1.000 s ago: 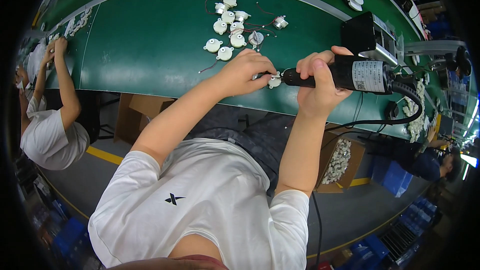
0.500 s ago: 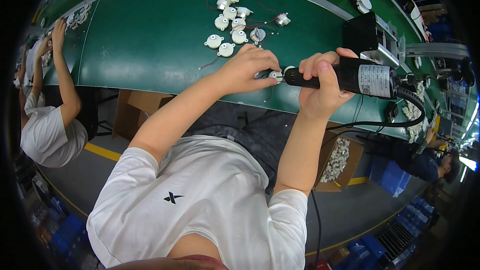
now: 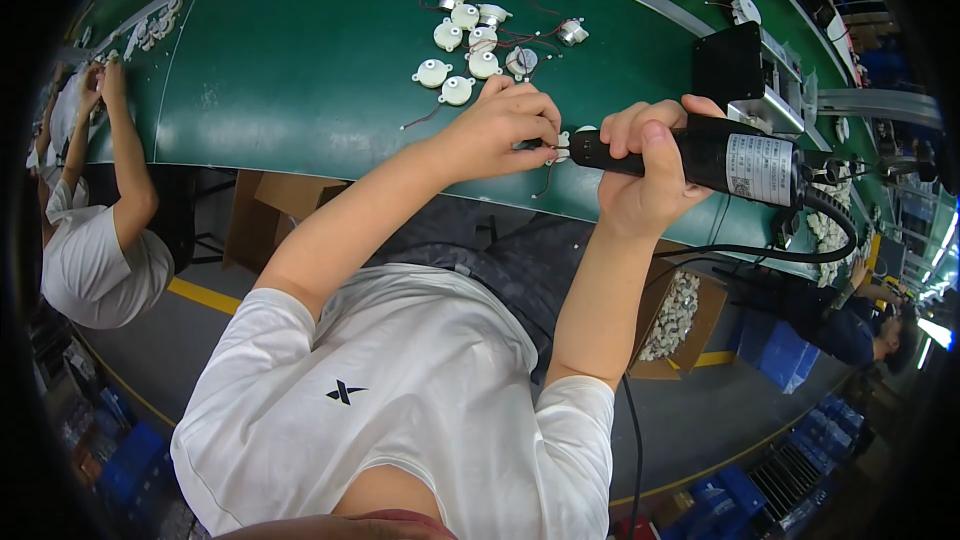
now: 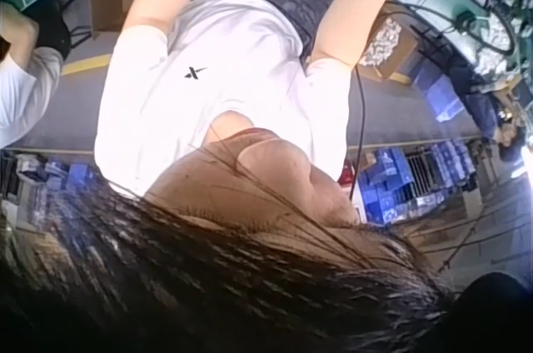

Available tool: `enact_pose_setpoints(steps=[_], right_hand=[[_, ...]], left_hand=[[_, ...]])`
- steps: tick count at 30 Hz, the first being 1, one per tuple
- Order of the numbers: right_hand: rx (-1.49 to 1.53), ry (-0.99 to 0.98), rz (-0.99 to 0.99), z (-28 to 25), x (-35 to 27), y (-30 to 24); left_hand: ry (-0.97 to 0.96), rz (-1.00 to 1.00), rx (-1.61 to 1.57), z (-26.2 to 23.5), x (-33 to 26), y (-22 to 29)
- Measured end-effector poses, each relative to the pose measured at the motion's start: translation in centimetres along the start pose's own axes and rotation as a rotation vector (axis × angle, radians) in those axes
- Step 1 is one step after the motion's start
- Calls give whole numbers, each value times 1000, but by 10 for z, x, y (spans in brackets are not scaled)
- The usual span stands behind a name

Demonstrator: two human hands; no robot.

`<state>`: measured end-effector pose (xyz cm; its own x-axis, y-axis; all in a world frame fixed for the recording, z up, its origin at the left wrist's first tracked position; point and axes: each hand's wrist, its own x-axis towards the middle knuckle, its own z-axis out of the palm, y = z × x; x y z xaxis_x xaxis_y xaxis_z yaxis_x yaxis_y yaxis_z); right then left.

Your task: The person assembles small electric motor components by hand, securing plastic housings to electric motors with screws and washers using a powered screwdriver.

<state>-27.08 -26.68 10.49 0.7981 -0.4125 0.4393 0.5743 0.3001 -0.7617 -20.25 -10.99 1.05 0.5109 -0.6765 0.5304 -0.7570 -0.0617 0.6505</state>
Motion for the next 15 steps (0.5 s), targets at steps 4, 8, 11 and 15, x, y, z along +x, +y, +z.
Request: enact_pose_setpoints(steps=[4, 8, 11, 15], right_hand=[[9, -3, 4, -1, -1, 0], [3, -20, 4, 1, -1, 0], [1, -25, 6, 0, -1, 2], [-17, -32, 8, 1, -1, 4]], left_hand=[[12, 12, 16, 1, 0, 0], [17, 9, 28, 2, -1, -1], [35, 14, 40, 2, -1, -2], [35, 19, 39, 3, -2, -2]])
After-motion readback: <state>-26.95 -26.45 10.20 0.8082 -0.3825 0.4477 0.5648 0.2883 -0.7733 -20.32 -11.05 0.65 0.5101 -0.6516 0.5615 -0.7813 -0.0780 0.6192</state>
